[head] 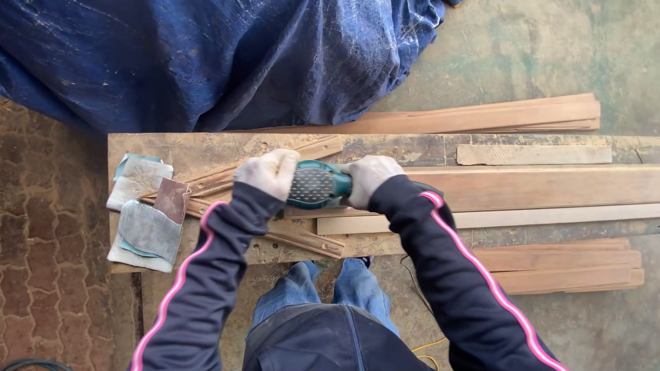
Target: The recorder is using a power sander to smooth several long wooden planks on a workbench.
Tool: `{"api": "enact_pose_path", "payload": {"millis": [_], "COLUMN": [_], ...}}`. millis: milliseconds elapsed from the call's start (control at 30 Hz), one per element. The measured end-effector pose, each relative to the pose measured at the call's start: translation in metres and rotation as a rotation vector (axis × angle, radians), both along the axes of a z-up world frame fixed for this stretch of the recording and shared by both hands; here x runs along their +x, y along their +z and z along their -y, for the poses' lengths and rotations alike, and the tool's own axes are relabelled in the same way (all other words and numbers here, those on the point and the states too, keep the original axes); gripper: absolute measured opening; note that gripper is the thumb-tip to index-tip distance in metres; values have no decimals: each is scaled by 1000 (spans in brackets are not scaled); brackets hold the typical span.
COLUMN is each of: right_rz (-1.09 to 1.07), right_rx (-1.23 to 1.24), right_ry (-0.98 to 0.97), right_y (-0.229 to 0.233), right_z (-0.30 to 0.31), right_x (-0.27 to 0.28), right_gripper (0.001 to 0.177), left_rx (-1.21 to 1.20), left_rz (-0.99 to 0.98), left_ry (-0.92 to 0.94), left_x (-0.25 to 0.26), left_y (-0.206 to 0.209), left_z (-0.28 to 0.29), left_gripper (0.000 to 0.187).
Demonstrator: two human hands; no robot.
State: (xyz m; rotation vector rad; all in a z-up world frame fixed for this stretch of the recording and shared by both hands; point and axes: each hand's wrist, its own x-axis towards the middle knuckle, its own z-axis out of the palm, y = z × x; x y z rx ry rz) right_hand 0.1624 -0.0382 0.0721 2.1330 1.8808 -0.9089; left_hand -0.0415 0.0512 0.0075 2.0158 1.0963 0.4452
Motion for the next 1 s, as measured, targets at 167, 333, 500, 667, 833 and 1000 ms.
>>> {"api": "enact_pose_path", "payload": {"millis": [167, 333, 500, 667, 833, 1000], "right_rz": [19, 26, 105, 168, 101, -6], "right_rx": [6, -23, -88, -93, -81, -36], "right_ry": [54, 74, 1, -6, 9, 79], "right_y": [-29, -12, -8, -22, -10, -30], "right_z": [-12, -4, 20, 36, 12, -8], "right_x": [-18, -9, 33, 59, 25, -8], "right_gripper": [47, 43, 52, 56, 56, 38], "left_rx": [18, 19, 51, 46, 1, -9], "left_rz": [73, 89, 90, 60, 62, 25], "left_ry": [63, 94, 46, 50, 76, 150], "left_x": [-33, -21, 34, 58, 22, -26], "left_y": [2, -3, -10, -13, -13, 1], "left_z": [-6, 7, 24, 35, 22, 9], "left_gripper": [32, 32, 35, 37, 35, 33]}}
